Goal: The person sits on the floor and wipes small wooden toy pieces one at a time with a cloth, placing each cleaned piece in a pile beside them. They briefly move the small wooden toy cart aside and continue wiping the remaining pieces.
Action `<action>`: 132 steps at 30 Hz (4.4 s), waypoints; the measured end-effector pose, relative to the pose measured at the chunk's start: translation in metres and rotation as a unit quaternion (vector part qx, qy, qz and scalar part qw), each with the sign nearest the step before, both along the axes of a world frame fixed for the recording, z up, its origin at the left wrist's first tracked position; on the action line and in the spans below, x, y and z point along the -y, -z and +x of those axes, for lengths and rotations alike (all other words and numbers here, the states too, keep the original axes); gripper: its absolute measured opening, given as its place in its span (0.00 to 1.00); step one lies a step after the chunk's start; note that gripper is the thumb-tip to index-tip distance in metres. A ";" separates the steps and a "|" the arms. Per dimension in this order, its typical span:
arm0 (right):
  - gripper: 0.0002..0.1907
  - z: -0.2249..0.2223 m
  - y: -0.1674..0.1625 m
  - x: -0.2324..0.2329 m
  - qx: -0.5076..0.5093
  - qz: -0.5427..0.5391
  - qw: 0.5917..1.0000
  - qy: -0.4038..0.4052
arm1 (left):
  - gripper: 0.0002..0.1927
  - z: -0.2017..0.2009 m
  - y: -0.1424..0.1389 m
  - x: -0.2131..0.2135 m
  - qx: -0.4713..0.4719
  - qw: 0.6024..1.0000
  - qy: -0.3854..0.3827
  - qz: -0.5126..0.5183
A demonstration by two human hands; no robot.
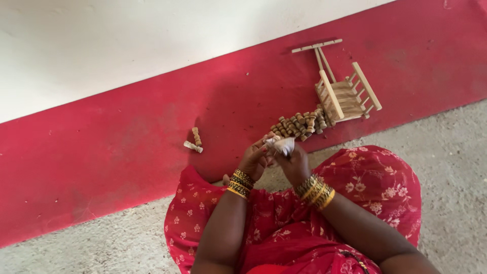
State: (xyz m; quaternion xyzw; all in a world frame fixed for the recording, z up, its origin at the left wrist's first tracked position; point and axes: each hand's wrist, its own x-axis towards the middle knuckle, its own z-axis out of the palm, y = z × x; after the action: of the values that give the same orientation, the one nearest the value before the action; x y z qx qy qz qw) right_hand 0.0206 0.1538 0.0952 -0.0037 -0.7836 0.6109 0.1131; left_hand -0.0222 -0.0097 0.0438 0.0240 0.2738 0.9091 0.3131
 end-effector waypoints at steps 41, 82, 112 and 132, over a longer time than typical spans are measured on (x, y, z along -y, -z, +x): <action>0.09 -0.001 -0.024 0.004 -0.015 0.047 0.997 0.054 | 0.42 0.011 -0.001 -0.017 -0.053 0.995 0.009 -0.082; 0.11 0.003 -0.002 -0.047 -0.053 0.298 0.951 -0.061 | 0.74 0.021 -0.028 -0.028 -0.329 0.856 0.028 -0.397; 0.22 -0.020 0.088 -0.107 0.236 0.163 0.958 0.002 | 0.53 -0.028 0.059 -0.022 -0.244 0.653 -0.058 -0.715; 0.23 -0.014 0.099 -0.124 0.277 0.172 0.945 -0.005 | 0.32 -0.112 0.022 0.130 -0.121 0.408 0.064 -0.903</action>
State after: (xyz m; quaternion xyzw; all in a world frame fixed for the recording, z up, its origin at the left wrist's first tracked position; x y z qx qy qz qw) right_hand 0.0068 0.2779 -0.0039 -0.1492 -0.8770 0.4425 -0.1131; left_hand -0.1342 -0.1400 0.0221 -0.1456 0.9686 0.1012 0.1742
